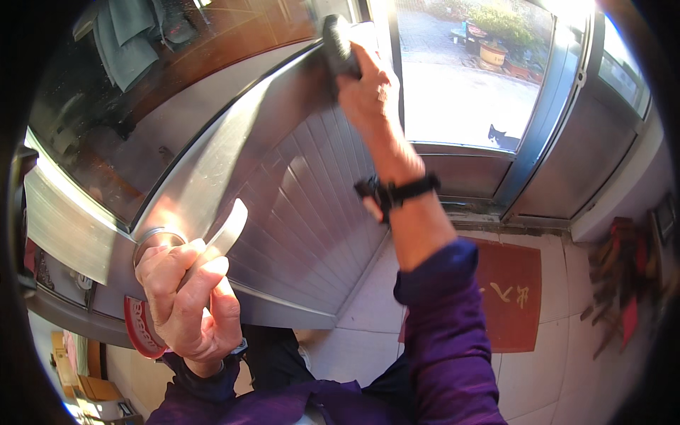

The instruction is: The person wipes the surface of a metal door with a grey cloth, moving the cloth in circular and vertical motions across the door's panels and around the handle.

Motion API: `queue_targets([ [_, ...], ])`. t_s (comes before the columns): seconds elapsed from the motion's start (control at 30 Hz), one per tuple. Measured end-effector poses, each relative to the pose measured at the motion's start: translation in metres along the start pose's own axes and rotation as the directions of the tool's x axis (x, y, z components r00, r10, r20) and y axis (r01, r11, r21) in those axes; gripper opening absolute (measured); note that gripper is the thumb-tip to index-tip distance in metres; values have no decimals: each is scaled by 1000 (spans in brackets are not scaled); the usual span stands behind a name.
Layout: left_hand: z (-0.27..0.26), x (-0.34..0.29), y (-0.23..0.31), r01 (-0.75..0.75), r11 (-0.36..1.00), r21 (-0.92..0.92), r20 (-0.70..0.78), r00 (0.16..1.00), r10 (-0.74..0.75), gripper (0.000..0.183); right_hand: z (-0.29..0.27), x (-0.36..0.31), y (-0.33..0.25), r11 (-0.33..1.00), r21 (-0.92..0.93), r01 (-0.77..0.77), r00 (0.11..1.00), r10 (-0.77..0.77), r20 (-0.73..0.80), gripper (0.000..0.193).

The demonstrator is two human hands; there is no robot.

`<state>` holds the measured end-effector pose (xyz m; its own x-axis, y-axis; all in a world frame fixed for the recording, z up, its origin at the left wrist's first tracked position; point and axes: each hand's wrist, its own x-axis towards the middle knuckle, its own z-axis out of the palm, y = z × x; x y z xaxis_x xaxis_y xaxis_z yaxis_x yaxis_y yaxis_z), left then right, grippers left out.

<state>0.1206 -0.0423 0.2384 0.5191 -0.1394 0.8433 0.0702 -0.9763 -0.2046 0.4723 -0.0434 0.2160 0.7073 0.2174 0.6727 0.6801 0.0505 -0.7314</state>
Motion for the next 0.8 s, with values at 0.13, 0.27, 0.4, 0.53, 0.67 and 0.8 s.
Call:
queue_targets([
  [0.13,2,-1,-2,-15,1000,-27,-16,1000,15,20,-8,-68,-67,796,181,577,814,-579,-48,54],
  [0.27,0,-2,1,-14,996,-88,2,1000,15,25,-20,-115,-106,643,762,-80,896,-289,338,48],
  [0.4,2,-2,3,-17,998,-65,-62,998,13,22,-11,-124,-98,230,763,-604,745,-176,643,41],
  [0.53,3,-3,2,-3,999,-48,-45,999,1,19,1,-136,-86,5,712,-702,680,-291,673,42],
  [0.67,4,-2,2,-46,999,15,-17,999,47,16,9,-156,-86,-112,660,-743,662,-269,699,43],
  [0.8,5,-3,6,-1,999,37,-28,1000,2,13,10,-163,-86,-25,786,-617,784,-108,612,49],
])
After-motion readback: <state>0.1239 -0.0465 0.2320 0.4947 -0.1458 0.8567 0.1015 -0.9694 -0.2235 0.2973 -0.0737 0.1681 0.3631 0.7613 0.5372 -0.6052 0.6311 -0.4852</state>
